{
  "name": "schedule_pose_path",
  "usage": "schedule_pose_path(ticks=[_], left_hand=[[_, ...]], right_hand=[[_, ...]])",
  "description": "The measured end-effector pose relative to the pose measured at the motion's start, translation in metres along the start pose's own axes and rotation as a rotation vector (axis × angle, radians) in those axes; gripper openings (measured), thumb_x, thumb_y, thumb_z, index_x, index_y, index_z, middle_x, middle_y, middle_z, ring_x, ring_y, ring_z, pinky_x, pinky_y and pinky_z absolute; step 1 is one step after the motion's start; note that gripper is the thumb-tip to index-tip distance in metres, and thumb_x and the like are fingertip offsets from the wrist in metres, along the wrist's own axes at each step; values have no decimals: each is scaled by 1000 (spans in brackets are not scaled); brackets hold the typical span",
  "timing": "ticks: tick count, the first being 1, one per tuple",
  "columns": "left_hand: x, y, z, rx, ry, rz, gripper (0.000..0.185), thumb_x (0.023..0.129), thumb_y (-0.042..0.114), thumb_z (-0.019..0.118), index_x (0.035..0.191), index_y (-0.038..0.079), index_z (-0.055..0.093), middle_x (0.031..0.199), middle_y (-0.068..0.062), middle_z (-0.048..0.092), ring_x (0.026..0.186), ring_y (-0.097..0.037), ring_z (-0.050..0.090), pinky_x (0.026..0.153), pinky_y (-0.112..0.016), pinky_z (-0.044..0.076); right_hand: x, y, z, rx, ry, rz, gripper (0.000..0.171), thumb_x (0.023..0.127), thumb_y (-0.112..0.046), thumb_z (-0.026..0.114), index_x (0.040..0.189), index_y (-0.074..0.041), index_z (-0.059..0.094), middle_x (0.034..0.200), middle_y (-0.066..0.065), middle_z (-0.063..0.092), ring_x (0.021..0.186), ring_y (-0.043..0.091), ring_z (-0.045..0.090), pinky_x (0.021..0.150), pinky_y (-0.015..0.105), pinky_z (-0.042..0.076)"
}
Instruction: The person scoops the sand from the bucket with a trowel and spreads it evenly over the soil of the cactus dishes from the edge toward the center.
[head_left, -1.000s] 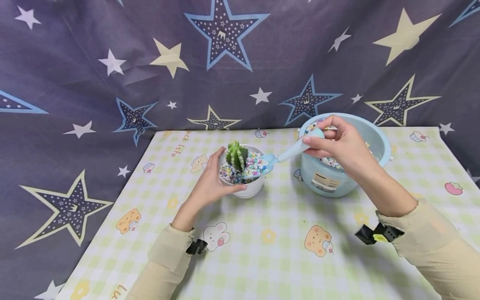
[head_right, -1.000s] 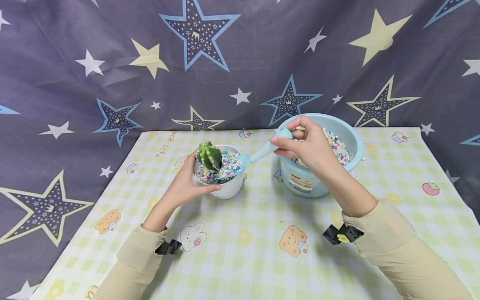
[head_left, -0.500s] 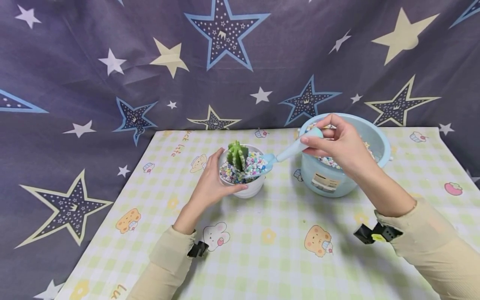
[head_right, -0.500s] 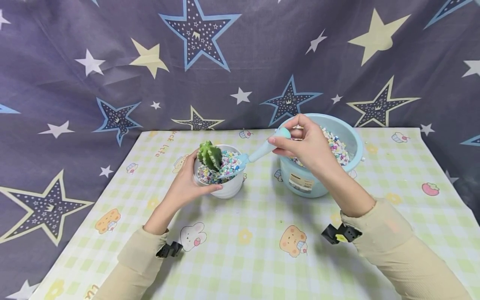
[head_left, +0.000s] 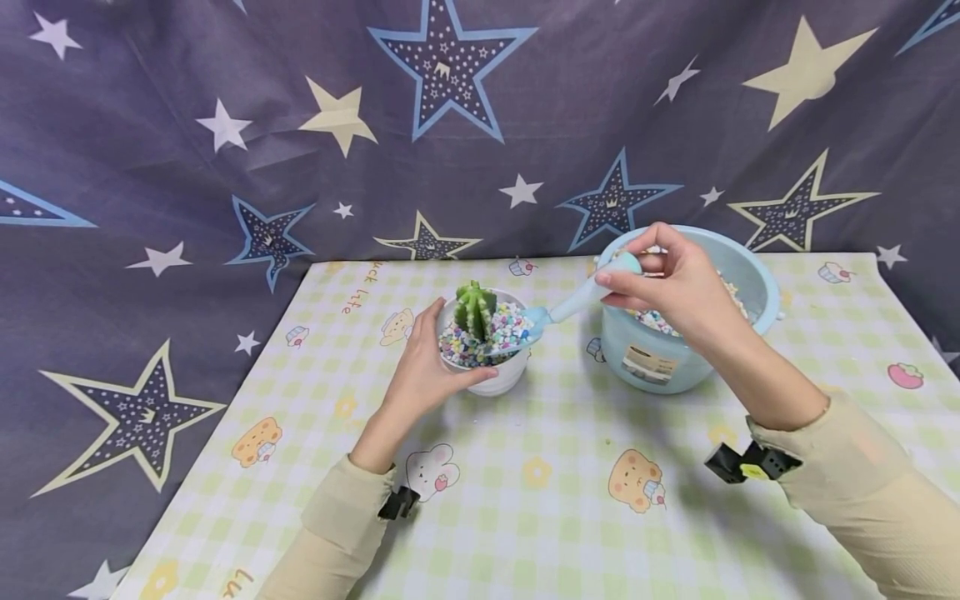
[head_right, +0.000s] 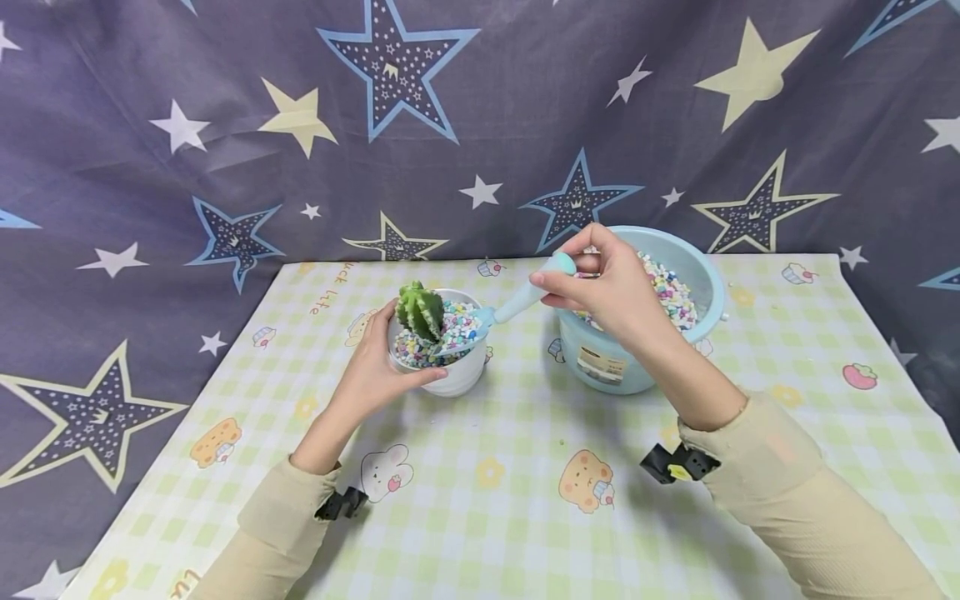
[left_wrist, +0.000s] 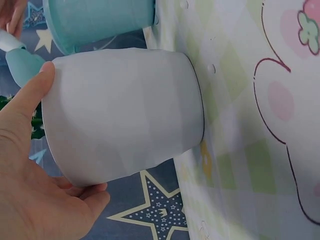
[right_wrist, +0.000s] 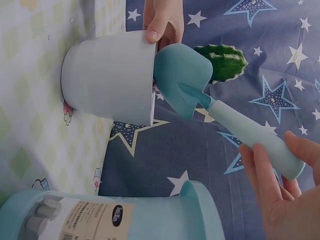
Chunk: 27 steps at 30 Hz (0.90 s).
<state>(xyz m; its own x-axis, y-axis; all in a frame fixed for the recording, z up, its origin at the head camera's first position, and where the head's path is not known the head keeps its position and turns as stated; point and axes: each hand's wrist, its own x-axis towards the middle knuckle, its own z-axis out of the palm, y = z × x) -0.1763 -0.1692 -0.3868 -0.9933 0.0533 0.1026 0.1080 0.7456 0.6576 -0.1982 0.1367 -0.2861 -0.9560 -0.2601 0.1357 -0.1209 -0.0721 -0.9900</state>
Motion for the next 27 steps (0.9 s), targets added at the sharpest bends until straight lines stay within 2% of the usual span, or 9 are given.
schedule_pose_path(ticks=[27], left_hand=[[1,-3,-2,-11,-20,37,123,71,49,88,160,10,12,163,-17,20,149,-37,28,122,-55,30]], right_hand=[[-1,-3,1,-45,5,-40,26,87,5,71,95,-7,49,81,-7,76,73,8,76,69,26,63]])
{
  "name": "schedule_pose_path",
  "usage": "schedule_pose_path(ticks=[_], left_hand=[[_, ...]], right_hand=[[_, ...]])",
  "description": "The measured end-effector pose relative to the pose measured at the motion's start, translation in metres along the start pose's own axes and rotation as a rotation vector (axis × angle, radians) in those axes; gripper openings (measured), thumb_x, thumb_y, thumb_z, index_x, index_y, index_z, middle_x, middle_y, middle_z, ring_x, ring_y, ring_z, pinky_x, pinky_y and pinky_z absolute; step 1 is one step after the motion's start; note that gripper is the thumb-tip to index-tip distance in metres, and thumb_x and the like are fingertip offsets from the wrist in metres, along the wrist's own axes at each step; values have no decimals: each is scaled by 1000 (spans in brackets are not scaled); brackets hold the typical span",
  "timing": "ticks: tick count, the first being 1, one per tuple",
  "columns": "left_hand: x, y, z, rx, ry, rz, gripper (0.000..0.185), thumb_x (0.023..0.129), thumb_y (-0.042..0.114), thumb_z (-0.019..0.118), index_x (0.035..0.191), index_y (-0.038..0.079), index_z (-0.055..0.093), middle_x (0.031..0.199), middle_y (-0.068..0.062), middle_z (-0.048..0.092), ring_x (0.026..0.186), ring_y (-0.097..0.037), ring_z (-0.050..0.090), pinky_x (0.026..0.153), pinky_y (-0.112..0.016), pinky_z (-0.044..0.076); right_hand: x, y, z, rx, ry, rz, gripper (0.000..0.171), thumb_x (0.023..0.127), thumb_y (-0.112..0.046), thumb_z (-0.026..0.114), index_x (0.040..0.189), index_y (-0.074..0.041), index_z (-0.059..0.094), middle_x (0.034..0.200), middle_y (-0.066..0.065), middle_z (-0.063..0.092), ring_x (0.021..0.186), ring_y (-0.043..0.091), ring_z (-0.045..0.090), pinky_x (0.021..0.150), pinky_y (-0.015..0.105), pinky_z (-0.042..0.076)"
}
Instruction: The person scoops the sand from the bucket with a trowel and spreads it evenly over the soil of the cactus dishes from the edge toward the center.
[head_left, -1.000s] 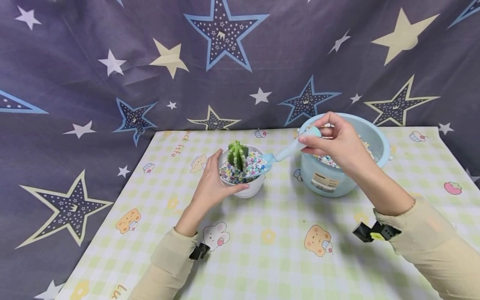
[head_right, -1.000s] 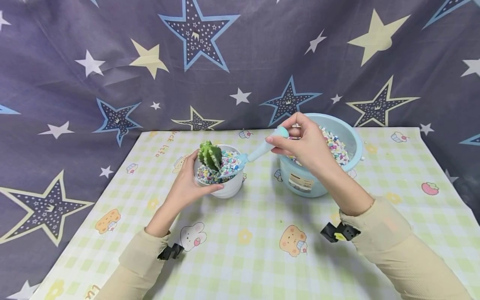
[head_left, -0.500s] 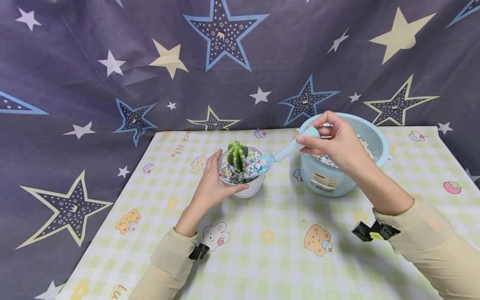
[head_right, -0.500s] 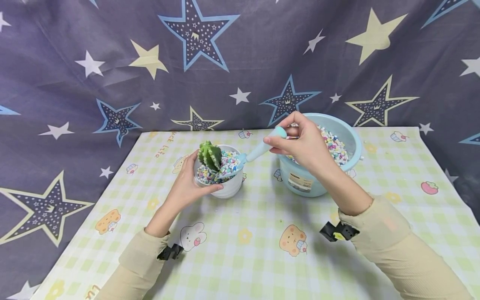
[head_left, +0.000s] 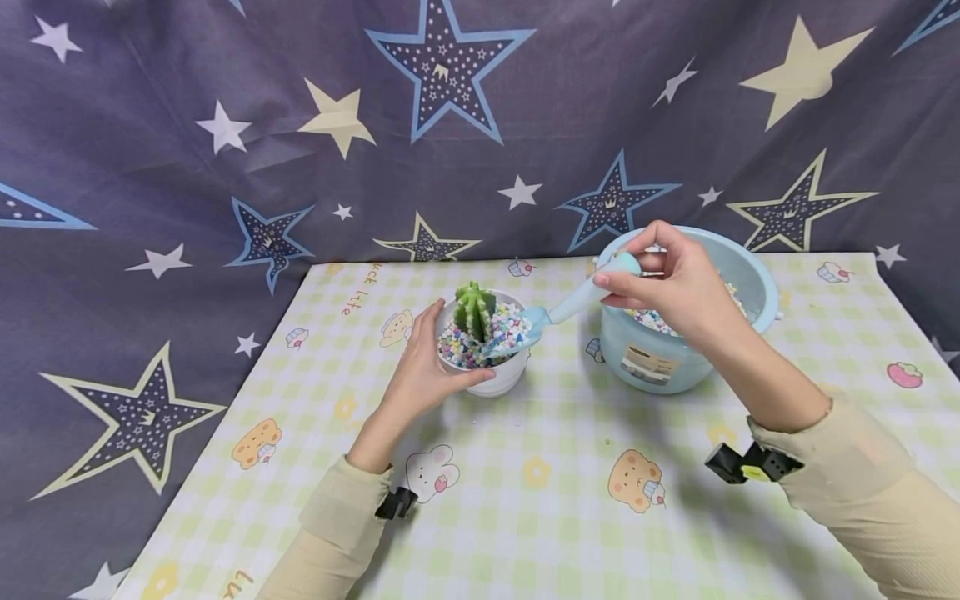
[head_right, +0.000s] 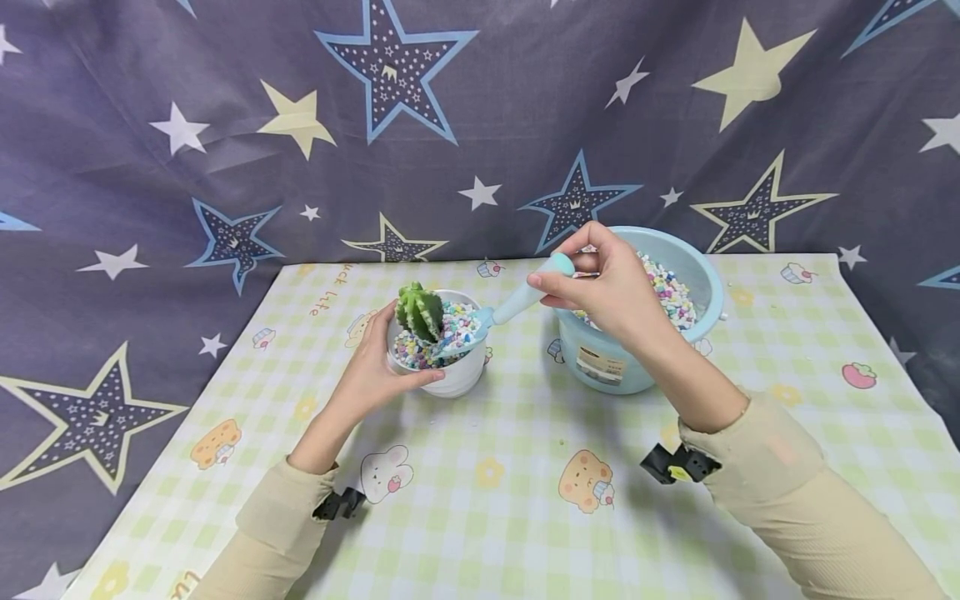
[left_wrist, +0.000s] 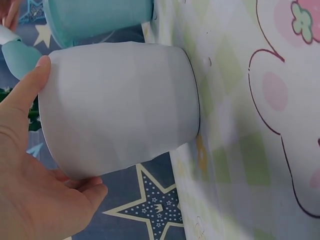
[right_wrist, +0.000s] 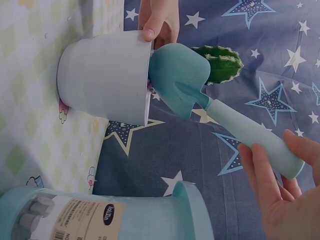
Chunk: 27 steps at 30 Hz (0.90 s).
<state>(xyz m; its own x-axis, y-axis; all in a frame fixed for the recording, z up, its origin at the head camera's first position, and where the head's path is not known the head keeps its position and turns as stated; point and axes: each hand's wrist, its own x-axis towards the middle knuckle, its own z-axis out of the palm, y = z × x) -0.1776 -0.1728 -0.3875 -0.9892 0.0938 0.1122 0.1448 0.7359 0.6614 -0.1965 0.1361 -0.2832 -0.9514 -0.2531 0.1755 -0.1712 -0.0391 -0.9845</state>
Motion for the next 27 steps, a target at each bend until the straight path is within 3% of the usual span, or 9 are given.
schedule_pose_path(ticks=[15,27], left_hand=[[4,-3,-4,-28,-38,25,124,69,46,89,161,15,12,166,-13,18,151,-37,25,122,-58,26],[4,-2,-2,-17,-8,14,123,67,47,90,160,13,16,163,-14,24,149,-38,30,121,-58,29]], right_hand=[[0,-2,-2,26,-3,-4,27,87,5,71,94,-7,48,81,-5,76,74,8,76,70,26,63],[-1,-7,0,0,6,15,29,85,1,75,95,-7,49,78,-4,75,75,9,76,71,27,63]])
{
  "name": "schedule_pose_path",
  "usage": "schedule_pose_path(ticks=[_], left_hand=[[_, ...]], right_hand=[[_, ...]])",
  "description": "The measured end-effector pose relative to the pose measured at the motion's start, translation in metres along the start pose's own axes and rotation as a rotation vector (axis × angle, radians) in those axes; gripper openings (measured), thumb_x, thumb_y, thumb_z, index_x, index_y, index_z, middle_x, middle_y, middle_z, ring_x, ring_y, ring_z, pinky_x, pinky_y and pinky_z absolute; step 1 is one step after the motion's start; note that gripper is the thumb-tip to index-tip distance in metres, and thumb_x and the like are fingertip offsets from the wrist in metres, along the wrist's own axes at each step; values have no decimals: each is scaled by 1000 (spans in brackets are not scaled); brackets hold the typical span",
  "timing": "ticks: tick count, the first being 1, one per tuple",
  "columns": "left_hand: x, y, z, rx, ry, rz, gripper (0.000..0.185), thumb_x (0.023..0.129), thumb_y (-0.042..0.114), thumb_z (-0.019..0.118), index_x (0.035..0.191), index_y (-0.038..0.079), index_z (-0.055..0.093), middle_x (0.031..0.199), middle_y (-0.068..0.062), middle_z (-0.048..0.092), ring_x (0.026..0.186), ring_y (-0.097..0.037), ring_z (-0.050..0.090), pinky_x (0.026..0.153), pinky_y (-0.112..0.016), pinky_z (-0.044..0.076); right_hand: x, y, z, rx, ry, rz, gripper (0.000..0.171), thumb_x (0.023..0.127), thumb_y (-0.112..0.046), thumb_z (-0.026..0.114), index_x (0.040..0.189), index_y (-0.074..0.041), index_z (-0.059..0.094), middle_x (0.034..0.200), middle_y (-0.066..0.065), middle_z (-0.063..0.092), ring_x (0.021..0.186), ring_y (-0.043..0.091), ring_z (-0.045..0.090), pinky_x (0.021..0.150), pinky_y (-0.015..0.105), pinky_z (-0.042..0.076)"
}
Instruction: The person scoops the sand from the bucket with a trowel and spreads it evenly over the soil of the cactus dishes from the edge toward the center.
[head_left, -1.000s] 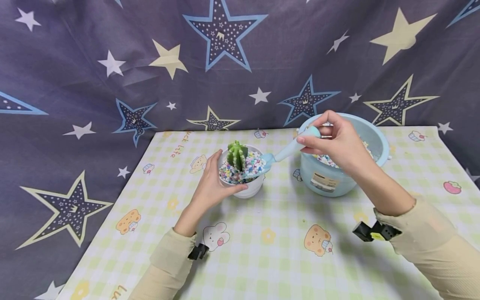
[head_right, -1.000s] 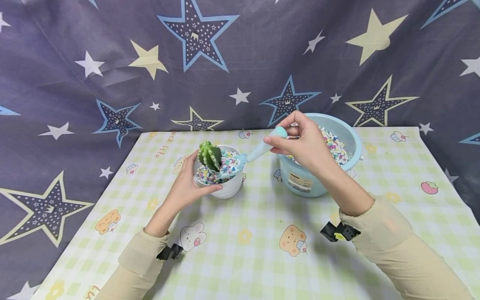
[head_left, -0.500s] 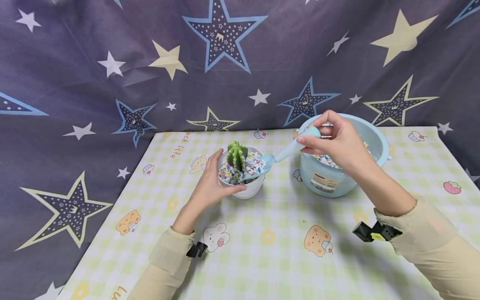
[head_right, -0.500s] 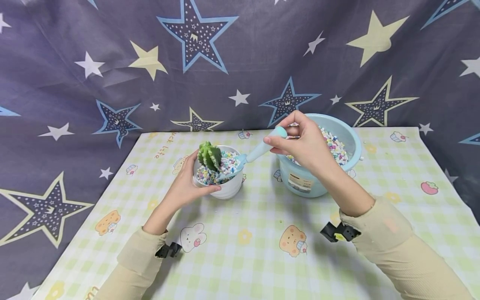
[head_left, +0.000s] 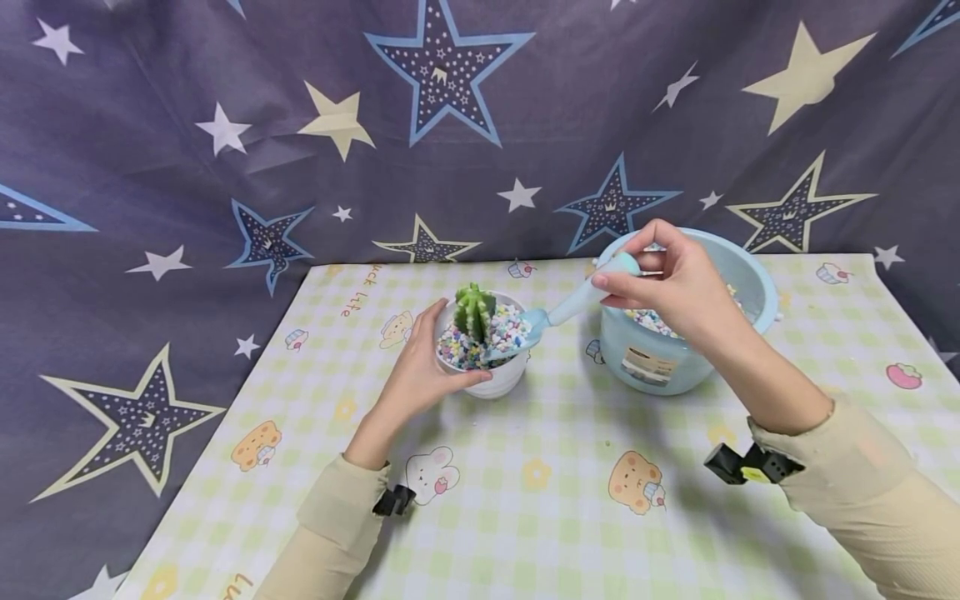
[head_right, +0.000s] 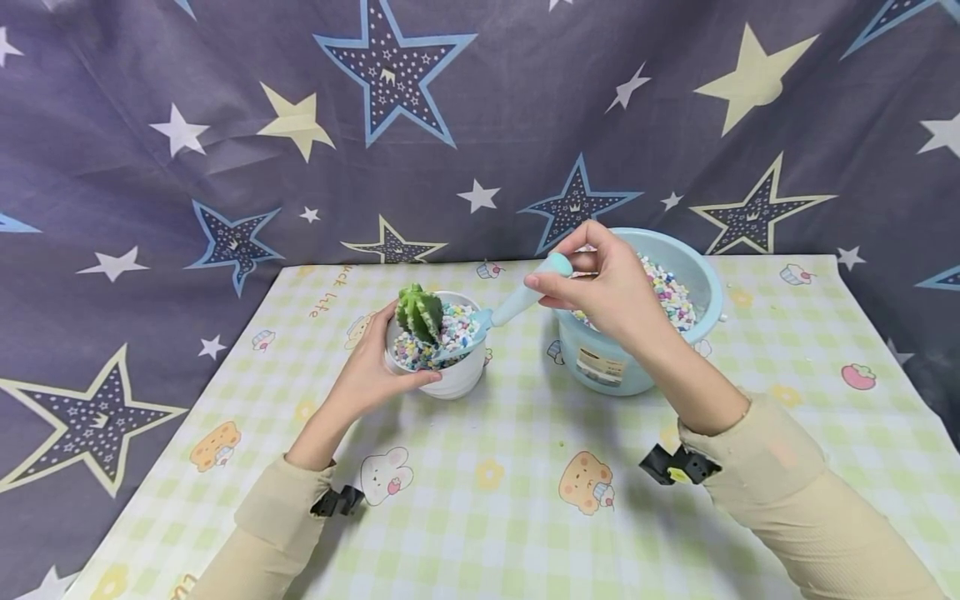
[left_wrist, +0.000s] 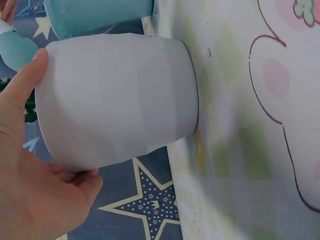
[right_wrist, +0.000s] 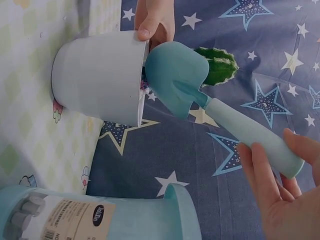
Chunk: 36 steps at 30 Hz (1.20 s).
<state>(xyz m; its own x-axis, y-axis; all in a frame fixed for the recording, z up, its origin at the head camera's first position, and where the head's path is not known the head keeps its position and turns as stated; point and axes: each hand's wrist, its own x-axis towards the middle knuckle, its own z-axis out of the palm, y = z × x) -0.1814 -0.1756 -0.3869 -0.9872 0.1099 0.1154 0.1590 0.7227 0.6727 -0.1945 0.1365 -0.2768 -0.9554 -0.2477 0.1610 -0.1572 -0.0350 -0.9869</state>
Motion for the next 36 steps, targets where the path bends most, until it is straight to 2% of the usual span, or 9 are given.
schedule_pose_path(ticks=[13,23,36], left_hand=[[-3,6,3,30,40,-43,125,66,52,89,159,11,16,161,-16,26,146,-37,34,121,-53,32],[-5,7,4,22,44,-77,126,65,54,89,160,13,16,163,-14,24,147,-36,33,120,-53,34],[-5,7,5,29,54,-78,127,65,54,89,159,10,16,163,-14,25,147,-36,33,120,-53,33]], right_hand=[[-1,-1,2,7,-4,-14,28,86,3,73,96,-7,49,78,-4,75,76,9,76,70,28,63],[0,-3,3,-17,-7,-14,27,86,2,73,97,-6,50,79,-5,76,75,9,76,70,27,63],[2,-4,4,-15,15,-14,27,85,1,75,96,-8,52,76,-6,75,73,8,75,68,27,63]])
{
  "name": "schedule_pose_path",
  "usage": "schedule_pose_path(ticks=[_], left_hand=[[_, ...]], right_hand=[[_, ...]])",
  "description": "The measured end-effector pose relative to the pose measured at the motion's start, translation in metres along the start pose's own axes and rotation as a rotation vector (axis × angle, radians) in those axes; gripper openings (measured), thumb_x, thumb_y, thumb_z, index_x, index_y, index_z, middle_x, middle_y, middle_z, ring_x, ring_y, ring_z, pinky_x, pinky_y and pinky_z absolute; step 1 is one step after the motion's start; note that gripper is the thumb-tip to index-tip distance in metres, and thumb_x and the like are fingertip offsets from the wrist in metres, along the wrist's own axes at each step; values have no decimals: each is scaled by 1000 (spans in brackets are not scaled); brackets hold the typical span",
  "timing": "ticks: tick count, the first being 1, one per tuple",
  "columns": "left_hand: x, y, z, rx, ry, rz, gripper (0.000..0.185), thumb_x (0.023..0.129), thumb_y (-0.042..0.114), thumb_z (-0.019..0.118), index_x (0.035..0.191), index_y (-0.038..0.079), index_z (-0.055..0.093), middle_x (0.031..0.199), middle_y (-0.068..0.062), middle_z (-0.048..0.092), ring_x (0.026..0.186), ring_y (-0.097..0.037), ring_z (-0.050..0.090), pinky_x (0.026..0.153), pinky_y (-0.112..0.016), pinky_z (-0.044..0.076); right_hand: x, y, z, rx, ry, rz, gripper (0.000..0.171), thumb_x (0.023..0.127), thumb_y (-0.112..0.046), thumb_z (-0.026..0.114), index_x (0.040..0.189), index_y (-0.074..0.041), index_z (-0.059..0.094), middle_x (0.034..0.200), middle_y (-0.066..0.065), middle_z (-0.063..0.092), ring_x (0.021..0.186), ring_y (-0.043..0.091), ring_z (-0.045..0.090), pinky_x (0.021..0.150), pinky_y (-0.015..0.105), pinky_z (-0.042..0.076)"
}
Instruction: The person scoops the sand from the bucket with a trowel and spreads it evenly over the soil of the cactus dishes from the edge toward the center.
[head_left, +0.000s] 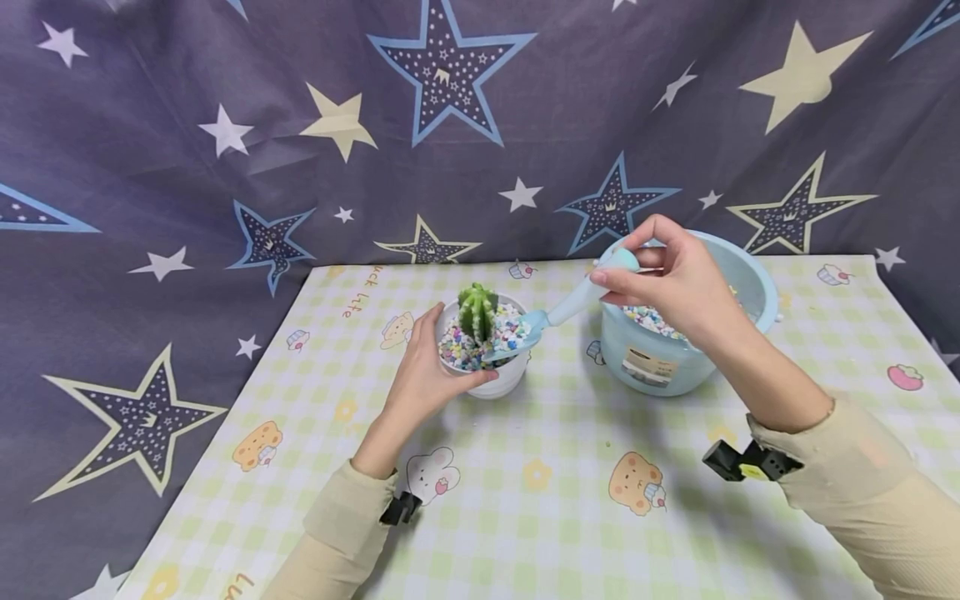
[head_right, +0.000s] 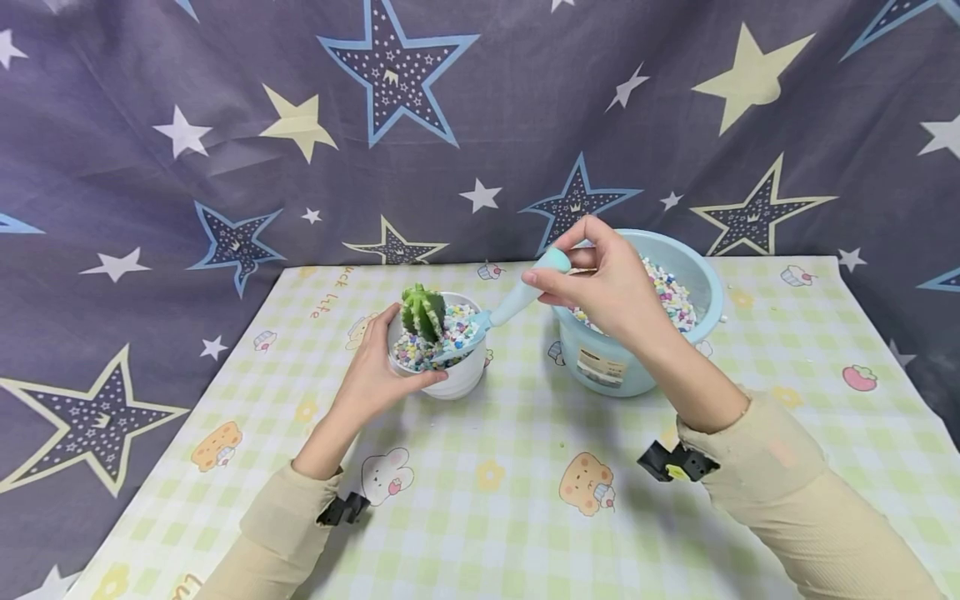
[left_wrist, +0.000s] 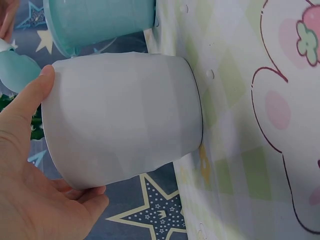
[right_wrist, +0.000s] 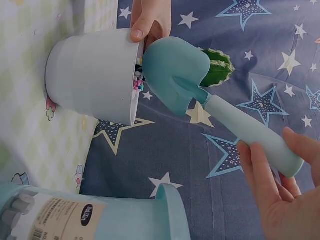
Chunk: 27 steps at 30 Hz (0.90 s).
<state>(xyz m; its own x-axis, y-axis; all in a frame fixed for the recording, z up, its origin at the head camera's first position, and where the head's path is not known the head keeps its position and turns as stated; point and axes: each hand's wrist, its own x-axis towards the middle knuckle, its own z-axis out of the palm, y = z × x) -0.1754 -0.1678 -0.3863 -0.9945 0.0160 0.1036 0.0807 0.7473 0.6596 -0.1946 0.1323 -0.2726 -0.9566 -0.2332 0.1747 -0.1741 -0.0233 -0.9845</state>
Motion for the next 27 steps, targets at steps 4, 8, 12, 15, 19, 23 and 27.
schedule_pose_path(ticks=[4,8,12,15,19,23,27], left_hand=[[0,0,0,2,-1,-1,127,65,54,89,159,11,15,163,-14,25,147,-36,33,120,-53,33],[0,0,0,3,-8,9,127,65,53,89,159,10,15,163,-15,24,148,-36,32,121,-53,33],[1,-1,-2,4,-31,30,127,67,52,89,160,11,12,163,-15,21,149,-37,29,121,-54,32],[3,-2,-5,0,-52,49,128,68,51,89,161,12,10,164,-15,18,150,-36,27,121,-55,31],[6,-6,-7,-14,-70,77,128,67,49,90,161,11,10,165,-15,17,150,-36,26,122,-55,29],[10,-9,-8,-28,-82,114,127,67,46,91,160,11,13,165,-14,19,150,-36,27,122,-56,28],[11,-11,-9,-25,-87,134,124,67,45,91,160,11,15,165,-14,22,150,-37,28,122,-56,28]], right_hand=[[1,0,0,-34,-1,-2,27,85,0,75,96,-8,52,77,-7,75,74,7,75,68,27,63],[1,0,1,-69,-7,-15,27,86,0,75,97,-9,52,76,-9,74,74,6,74,69,28,63],[0,0,1,-97,-5,-24,26,86,-1,75,97,-9,52,76,-9,74,74,6,74,69,27,63],[0,0,1,-112,-3,-27,26,86,-1,75,97,-10,52,77,-10,74,73,6,74,69,27,63],[1,1,0,-108,-2,-30,26,86,0,75,96,-10,53,76,-10,74,73,5,74,69,28,63],[1,0,0,-113,-3,-30,26,86,0,75,96,-10,53,76,-10,74,74,5,74,69,28,63],[0,-1,1,-145,-1,-32,26,87,-1,74,96,-10,52,76,-12,74,74,5,74,69,28,63]])
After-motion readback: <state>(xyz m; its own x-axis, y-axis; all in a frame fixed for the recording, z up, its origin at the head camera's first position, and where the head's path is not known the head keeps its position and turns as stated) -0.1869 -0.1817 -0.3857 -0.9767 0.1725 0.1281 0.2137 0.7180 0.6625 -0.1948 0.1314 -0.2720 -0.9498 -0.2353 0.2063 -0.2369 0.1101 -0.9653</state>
